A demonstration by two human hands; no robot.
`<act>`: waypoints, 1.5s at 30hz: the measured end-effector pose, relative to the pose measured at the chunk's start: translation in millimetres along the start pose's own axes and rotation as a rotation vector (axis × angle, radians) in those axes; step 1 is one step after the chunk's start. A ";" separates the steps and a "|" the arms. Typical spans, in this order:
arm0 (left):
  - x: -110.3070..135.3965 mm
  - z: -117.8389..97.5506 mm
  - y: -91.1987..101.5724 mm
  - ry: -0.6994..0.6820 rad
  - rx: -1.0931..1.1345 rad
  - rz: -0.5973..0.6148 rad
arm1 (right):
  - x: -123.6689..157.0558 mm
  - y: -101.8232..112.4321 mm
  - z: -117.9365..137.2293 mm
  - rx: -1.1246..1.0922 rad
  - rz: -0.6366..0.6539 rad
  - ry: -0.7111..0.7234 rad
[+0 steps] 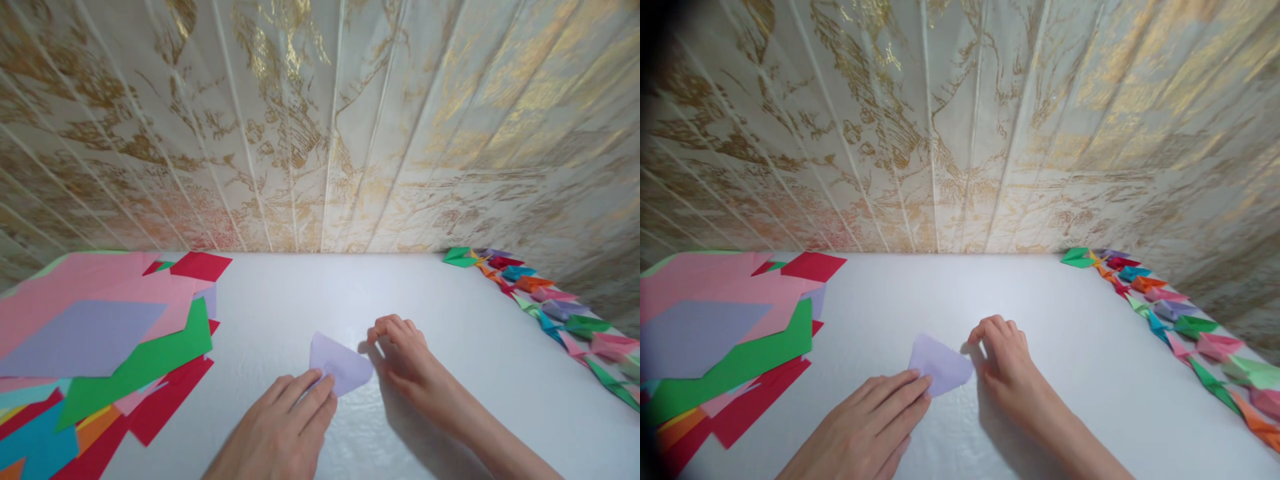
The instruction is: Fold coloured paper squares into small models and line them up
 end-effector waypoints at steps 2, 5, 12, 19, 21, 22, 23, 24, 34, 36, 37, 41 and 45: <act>2.4 -4.4 -5.1 0.057 -0.065 -0.008 | 0.0 2.7 3.5 -0.023 -0.027 0.066; 2.7 -9.4 -7.3 0.088 -0.141 -0.009 | 2.4 -8.8 16.9 -0.101 0.057 0.191; -0.8 1.8 8.3 0.081 -0.039 0.009 | 9.8 -34.1 29.6 -0.187 0.182 0.318; -12.8 20.8 18.5 0.152 0.290 0.107 | 10.2 -31.0 27.5 -0.096 0.194 0.331; -17.3 23.0 17.6 0.093 0.293 0.101 | 10.1 -31.9 27.3 -0.111 0.184 0.319; -18.6 23.4 16.7 0.063 0.279 0.084 | 10.0 -32.5 27.2 -0.123 0.175 0.311; -19.2 23.3 15.6 0.037 0.258 0.061 | 10.0 -33.1 27.2 -0.132 0.168 0.302; -19.1 22.9 14.4 0.018 0.234 0.035 | 10.0 -33.6 27.2 -0.138 0.160 0.296; -17.4 16.3 13.9 -0.038 0.140 -0.071 | 14.0 -47.4 31.2 0.090 0.057 0.383; -20.1 18.3 16.2 -0.004 0.206 -0.069 | 12.5 -52.6 32.4 0.182 -0.005 0.426; -21.2 19.6 17.2 0.015 0.242 -0.053 | 11.6 -54.5 33.0 0.219 -0.029 0.446; -22.2 23.9 18.2 0.076 0.315 0.053 | 8.3 -53.9 32.5 0.187 -0.035 0.463; -18.9 21.3 14.0 0.053 0.255 0.032 | 8.3 -45.2 28.0 0.040 0.044 0.396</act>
Point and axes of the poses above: each hand's wrist, its own x-axis away from the middle knuckle, its own y-axis out of the back of the hand, z = x × y, the point moved 2 cm from there along -x, towards the middle knuckle, and after that the axes turned 12 degrees about -x, right-handed, at the moved point
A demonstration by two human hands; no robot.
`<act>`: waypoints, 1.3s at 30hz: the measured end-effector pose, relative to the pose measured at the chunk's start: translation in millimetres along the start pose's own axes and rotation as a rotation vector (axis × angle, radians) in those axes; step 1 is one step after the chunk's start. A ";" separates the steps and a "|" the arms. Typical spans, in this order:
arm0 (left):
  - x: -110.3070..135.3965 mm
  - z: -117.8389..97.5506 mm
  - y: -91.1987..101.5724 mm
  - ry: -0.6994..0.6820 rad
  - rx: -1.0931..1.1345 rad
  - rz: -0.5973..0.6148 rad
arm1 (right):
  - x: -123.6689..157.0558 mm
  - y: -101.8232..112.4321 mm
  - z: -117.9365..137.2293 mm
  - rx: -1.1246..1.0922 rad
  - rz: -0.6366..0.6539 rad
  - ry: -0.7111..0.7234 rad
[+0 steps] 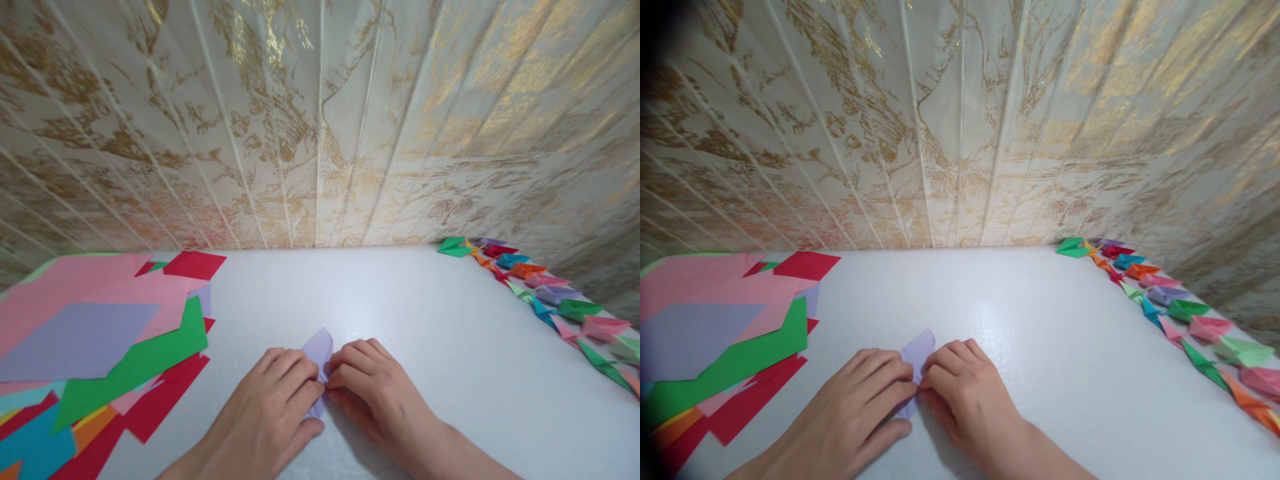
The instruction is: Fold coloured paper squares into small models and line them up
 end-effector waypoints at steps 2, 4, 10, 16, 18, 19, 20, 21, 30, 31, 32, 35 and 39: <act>1.9 -2.2 -3.8 -0.023 -0.062 -0.036 | 2.2 2.5 -0.9 -0.042 0.020 -0.025; 2.7 -4.3 -6.3 -0.048 -0.120 -0.064 | 3.7 2.4 0.0 -0.042 0.028 -0.041; -2.2 -2.9 3.4 -0.043 -0.084 -0.049 | 1.0 -5.7 7.0 0.149 -0.011 0.021; -0.2 0.2 3.3 -0.036 -0.099 0.002 | 0.4 -2.5 3.4 0.079 -0.035 0.003; 2.9 -1.0 -1.5 -0.086 -0.132 -0.040 | 1.0 0.9 2.7 0.026 -0.006 -0.025; 4.4 -1.9 -3.9 -0.118 -0.145 -0.053 | 1.3 2.3 3.0 0.010 0.007 -0.036; 5.6 -2.8 -5.9 -0.150 -0.154 -0.064 | 1.7 3.2 3.6 0.001 0.016 -0.041; 6.5 -3.7 -7.4 -0.174 -0.158 -0.078 | 2.1 3.4 4.6 0.000 0.020 -0.040; 6.1 -7.3 -5.2 0.018 -0.004 -0.054 | 3.8 -9.6 9.7 0.112 -0.089 0.038; 6.8 -6.5 -4.4 0.057 0.014 -0.040 | 2.8 -9.2 9.2 0.083 -0.090 0.018; 7.6 -5.4 -4.1 0.090 0.030 -0.024 | 1.6 -8.4 8.6 0.043 -0.087 -0.010; 9.9 -1.0 -6.1 0.172 0.079 0.024 | -2.3 -5.2 6.6 -0.092 -0.076 -0.109; 11.4 3.7 -10.8 0.264 0.112 0.061 | -5.8 -4.1 2.3 -0.193 -0.068 -0.251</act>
Point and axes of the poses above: each hand's wrist, its own x-axis away from the middle knuckle, its own y-axis out of the back of the hand, z = x × y, the point moved 2 cm from there along -x, towards the middle knuckle, and after that the axes turned 12 degrees about -x, right-handed, at the moved point
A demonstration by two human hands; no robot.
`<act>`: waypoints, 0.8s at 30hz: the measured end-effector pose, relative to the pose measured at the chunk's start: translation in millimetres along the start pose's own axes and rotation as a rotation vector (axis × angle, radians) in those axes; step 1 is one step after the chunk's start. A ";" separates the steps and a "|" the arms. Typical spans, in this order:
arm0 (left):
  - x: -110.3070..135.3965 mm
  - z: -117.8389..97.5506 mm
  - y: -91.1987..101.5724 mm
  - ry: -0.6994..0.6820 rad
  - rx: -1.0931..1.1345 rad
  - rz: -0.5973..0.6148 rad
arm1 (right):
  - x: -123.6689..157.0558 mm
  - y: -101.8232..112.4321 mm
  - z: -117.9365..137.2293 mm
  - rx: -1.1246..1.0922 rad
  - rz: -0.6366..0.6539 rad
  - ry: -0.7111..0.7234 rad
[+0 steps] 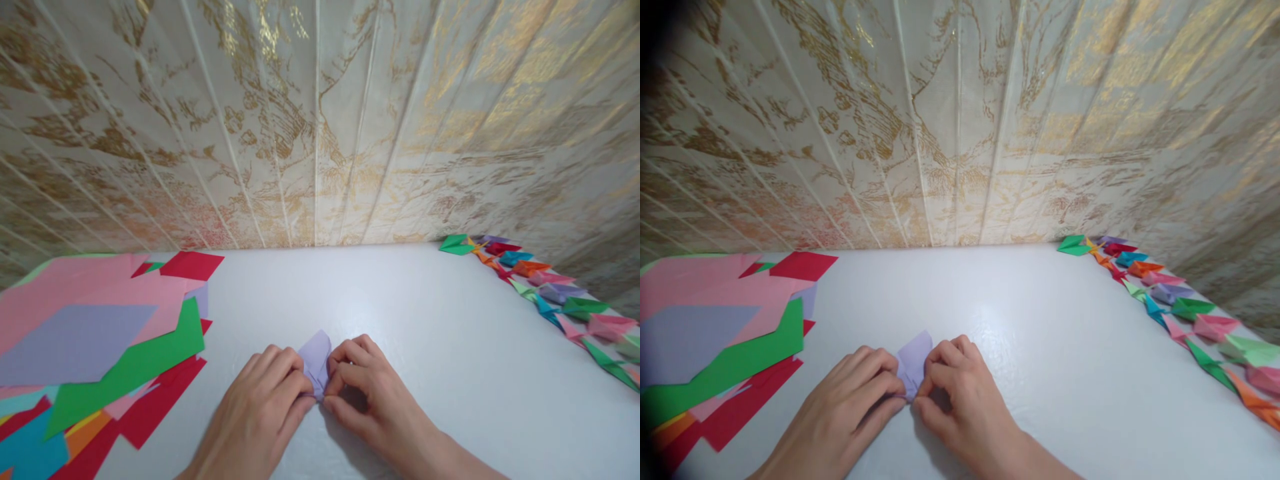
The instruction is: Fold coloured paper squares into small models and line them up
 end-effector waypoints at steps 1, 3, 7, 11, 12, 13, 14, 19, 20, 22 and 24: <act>-0.1 0.5 -0.8 0.018 0.010 0.011 | -0.5 -0.1 -0.8 -0.007 0.002 -0.024; -0.6 0.4 -2.3 0.047 0.027 0.035 | -0.8 -0.5 -1.8 -0.014 0.006 -0.052; -2.8 -1.6 -3.9 0.102 0.034 0.038 | -0.1 -0.6 -1.8 -0.009 0.006 -0.070; -5.0 -4.2 -2.4 0.132 0.009 0.044 | -0.2 -0.1 -0.5 0.011 0.011 -0.077; -5.6 -4.8 -1.5 0.130 0.005 0.050 | -0.4 0.0 -0.3 0.022 0.014 -0.078; -6.4 -5.4 -0.7 0.124 0.002 0.054 | -0.5 0.2 -0.2 0.034 0.016 -0.076; -7.3 -5.9 0.0 0.118 -0.001 0.059 | -0.6 0.3 -0.3 0.048 0.020 -0.073; -12.0 -7.8 -0.6 0.110 -0.048 0.038 | -0.5 1.0 -1.6 0.063 0.032 -0.035; -12.2 -8.1 -1.4 0.112 -0.061 0.035 | -0.3 1.0 -1.9 0.060 0.038 -0.030; -11.8 -8.4 -3.1 0.123 -0.083 0.034 | 0.2 1.3 -2.4 0.054 0.046 -0.022; -10.7 -8.6 -4.1 0.136 -0.098 0.040 | 1.0 2.1 -3.0 0.050 0.046 -0.012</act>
Point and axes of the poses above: each hand's wrist, its own x-axis away from the middle knuckle, its own y-axis out of the back of the hand, z = x × y, the point moved 2 cm from there along -x, towards the middle knuckle, and after that the axes turned 12 degrees about -x, right-handed, at the moved point
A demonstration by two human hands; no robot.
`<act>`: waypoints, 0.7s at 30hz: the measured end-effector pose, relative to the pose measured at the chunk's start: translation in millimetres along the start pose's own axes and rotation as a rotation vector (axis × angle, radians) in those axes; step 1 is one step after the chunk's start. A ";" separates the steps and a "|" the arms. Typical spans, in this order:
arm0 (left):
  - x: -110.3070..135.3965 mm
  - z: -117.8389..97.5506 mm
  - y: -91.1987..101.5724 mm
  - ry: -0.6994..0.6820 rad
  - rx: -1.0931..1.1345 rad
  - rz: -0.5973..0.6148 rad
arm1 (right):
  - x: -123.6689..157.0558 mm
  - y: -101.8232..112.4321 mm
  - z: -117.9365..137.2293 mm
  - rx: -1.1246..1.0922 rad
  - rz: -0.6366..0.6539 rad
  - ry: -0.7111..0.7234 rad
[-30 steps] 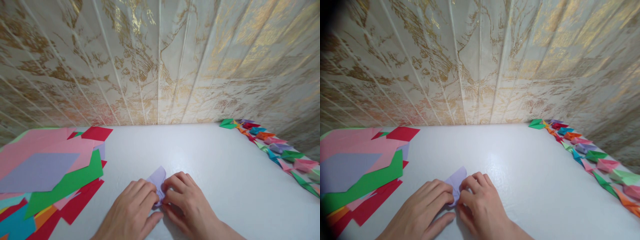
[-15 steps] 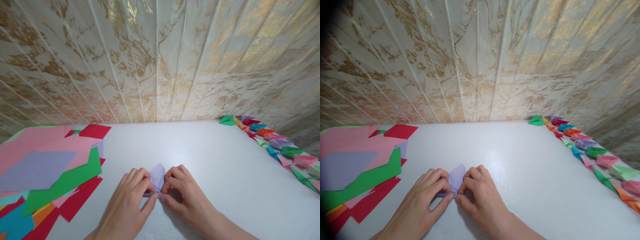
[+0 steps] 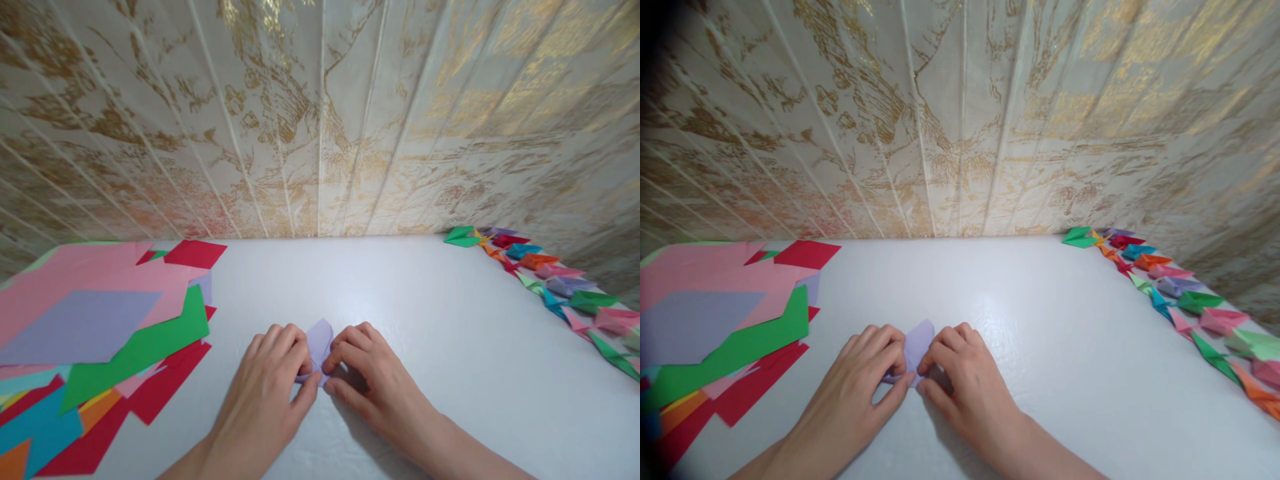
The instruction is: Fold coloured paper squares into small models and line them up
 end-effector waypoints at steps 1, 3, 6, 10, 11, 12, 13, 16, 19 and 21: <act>0.5 -0.1 -0.2 0.002 -0.004 0.006 | 0.4 0.4 -0.3 -0.001 -0.002 0.015; 1.1 -0.4 -0.2 -0.001 -0.004 0.021 | 1.0 0.8 -0.4 0.008 -0.001 0.081; 0.7 -0.4 0.5 0.002 0.009 0.028 | 1.3 -0.2 0.2 0.058 0.019 0.199; -0.4 0.0 0.0 0.022 0.030 0.049 | 0.9 -2.0 2.2 0.151 0.029 0.252; -0.4 0.0 -0.3 0.025 0.031 0.051 | 1.2 -1.9 3.1 0.172 0.029 0.262; -0.4 0.0 -0.7 0.031 0.031 0.053 | 1.9 -1.5 4.0 0.192 0.031 0.274; -0.3 0.0 -1.1 0.038 0.031 0.056 | 2.9 -0.8 4.8 0.212 0.034 0.291; -0.1 0.1 -1.6 0.070 0.037 0.080 | 8.0 1.7 6.8 0.296 0.040 0.379; -0.5 0.2 -0.7 0.118 0.047 0.109 | 12.7 2.6 7.5 0.392 0.036 0.457; -0.8 0.0 0.1 0.140 0.058 0.126 | 13.9 2.2 7.4 0.389 0.061 0.465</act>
Point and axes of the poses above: each hand's wrist, its own x-axis away from the middle knuckle, its own y-axis out of the back of the hand, z = x × y, the point moved 2 cm from there along -x, towards the middle knuckle, and after that the axes turned 12 degrees about -x, right-handed, at the moved point
